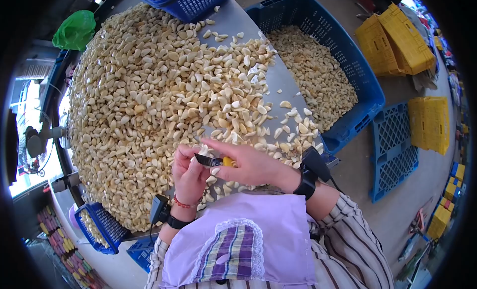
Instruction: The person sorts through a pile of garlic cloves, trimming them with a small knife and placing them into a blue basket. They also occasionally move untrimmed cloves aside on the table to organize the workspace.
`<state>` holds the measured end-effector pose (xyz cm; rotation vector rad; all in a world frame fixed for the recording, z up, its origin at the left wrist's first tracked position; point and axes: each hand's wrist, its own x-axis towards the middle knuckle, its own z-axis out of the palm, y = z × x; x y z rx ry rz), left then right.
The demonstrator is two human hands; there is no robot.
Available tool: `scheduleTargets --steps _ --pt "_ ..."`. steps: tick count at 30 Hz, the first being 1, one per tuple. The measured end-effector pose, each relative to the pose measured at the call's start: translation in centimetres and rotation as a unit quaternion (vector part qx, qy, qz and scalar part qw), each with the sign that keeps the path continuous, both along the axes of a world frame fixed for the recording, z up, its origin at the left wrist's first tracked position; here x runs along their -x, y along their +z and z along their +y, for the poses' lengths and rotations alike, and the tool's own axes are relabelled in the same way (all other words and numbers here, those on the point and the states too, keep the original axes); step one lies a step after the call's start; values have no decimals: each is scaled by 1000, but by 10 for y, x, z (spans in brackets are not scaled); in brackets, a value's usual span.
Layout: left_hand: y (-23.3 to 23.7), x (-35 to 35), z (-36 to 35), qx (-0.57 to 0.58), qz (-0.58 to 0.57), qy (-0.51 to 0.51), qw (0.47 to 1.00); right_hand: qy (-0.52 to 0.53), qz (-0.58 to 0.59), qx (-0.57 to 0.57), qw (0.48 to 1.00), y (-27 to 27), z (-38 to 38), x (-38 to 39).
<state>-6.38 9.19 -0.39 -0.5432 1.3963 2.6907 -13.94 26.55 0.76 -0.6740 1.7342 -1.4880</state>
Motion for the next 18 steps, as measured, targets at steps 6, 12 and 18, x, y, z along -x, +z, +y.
scheduleTargets --steps 6,12,18 --pt "5 1 -5 -83 74 -57 992 -49 -257 -12 965 14 7 10" --pt "-13 49 -21 -125 -51 27 990 -310 -291 117 898 11 30 32" --pt "-45 106 20 684 210 -102 691 -359 -259 152 884 13 42 40"
